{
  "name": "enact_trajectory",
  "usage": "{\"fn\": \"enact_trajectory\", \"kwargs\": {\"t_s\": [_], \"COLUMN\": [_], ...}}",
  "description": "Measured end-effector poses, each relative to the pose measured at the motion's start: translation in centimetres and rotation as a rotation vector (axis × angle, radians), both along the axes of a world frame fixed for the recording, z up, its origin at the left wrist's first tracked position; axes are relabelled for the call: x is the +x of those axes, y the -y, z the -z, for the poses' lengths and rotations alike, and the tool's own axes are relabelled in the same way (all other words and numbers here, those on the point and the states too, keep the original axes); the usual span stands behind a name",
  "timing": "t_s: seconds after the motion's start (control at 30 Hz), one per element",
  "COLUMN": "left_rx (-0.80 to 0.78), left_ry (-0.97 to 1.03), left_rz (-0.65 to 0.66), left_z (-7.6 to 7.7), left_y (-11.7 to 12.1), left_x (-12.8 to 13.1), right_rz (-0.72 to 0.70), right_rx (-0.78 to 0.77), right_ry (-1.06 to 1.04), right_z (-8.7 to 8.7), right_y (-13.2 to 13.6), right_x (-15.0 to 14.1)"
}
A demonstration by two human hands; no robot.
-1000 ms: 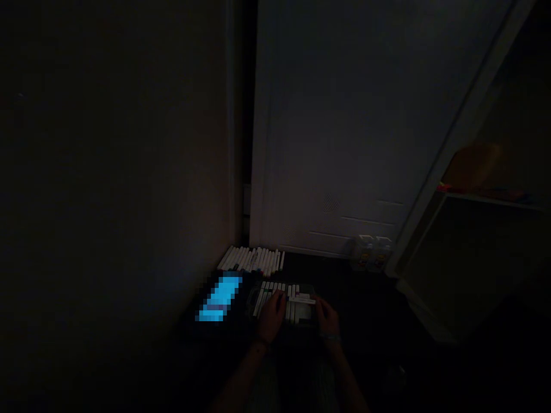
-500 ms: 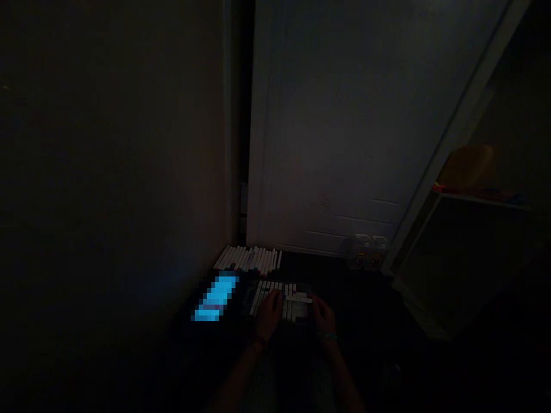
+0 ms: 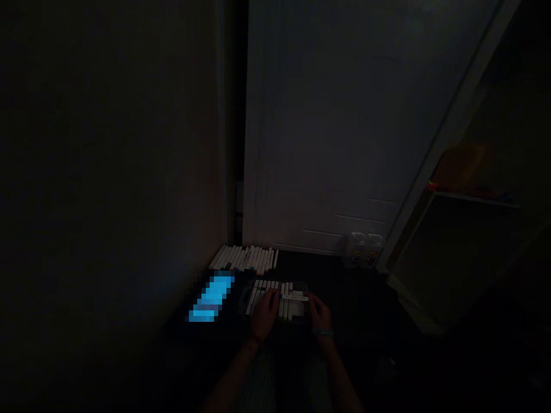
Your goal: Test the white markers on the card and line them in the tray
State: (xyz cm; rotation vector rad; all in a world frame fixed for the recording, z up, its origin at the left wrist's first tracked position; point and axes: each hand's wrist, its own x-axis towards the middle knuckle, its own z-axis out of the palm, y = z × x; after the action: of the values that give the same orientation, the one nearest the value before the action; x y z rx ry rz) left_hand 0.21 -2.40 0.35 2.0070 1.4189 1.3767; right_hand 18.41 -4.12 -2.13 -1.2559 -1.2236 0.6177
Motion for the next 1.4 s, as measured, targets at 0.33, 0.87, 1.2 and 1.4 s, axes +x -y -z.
{"fn": "enact_trajectory", "kwargs": {"t_s": [0.33,0.87,1.2,1.4], "left_rx": [0.007,0.0,0.011,0.024], "left_ry": [0.009,0.001,0.013,0.004], "left_rz": [-0.005,-0.016,-0.003,-0.028], "left_z": [-0.1,0.7,0.2,0.6], "left_y": [0.0,-0.7,-0.4,-0.6], "left_x": [0.0,-0.2,0.0,0.0], "right_rz": [0.008,0.036,0.028,0.041], "right_rx": [0.002,0.009,-0.002,0.007], "right_ry": [-0.03,0.014,0.0,-0.022], "right_z": [-0.5,-0.1,-0.8,-1.3], "right_y": [0.3,0.1,0.4,0.6], "right_x": [-0.2,-0.3,-0.4,-0.5]}}
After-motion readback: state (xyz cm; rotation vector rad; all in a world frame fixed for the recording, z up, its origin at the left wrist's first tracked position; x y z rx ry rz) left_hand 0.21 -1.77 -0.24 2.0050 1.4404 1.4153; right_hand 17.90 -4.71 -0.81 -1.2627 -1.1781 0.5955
